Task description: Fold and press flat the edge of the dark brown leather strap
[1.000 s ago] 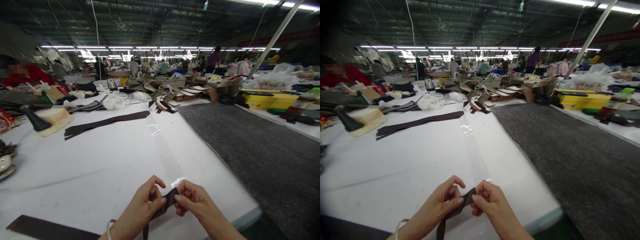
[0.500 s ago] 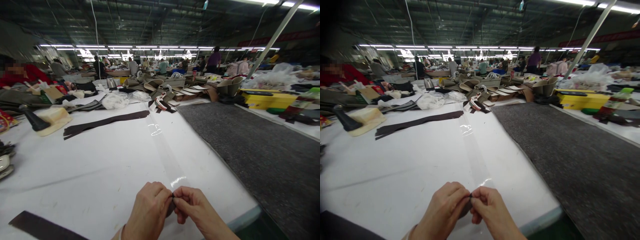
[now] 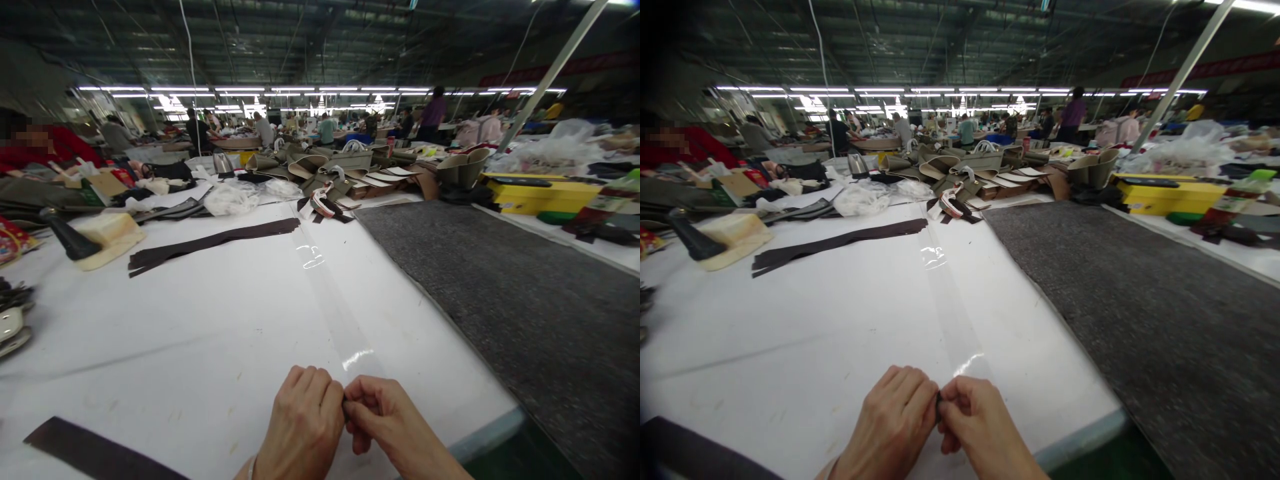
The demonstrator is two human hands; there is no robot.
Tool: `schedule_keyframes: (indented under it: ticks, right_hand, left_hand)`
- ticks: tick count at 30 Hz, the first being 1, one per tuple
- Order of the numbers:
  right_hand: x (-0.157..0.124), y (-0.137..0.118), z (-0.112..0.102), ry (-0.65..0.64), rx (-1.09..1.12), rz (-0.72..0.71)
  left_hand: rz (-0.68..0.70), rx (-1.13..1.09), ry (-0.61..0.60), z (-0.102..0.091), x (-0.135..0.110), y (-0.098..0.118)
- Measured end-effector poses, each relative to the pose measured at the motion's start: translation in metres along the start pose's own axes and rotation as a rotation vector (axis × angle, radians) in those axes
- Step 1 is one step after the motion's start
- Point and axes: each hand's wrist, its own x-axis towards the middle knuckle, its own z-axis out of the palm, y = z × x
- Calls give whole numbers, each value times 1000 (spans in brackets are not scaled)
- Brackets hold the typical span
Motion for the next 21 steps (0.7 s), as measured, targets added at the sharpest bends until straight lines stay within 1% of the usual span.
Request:
schedule_keyframes:
  ticks: [3,6,8,13,18,21]
  right_hand:
    - [0,2,0,18,12,17]
    - [0,3,-1,28,44,19]
    - [1,2,-2,35,75,34]
    - [3,-3,0,-8,84,39]
    - [0,-2,2,-4,10,-3]
    - [-2,0,2,4,-62,-33]
  left_hand:
    - [-55,-27,-14,-5,2,-2]
    - [-146,-127,-56,-12,2,-7]
    - [-175,-177,-78,-15,1,-9]
    - [-155,-201,-145,-14,-6,-7]
    - [-122,-165,-163,-11,-8,-5]
    - [-99,-125,-151,-10,-6,-4]
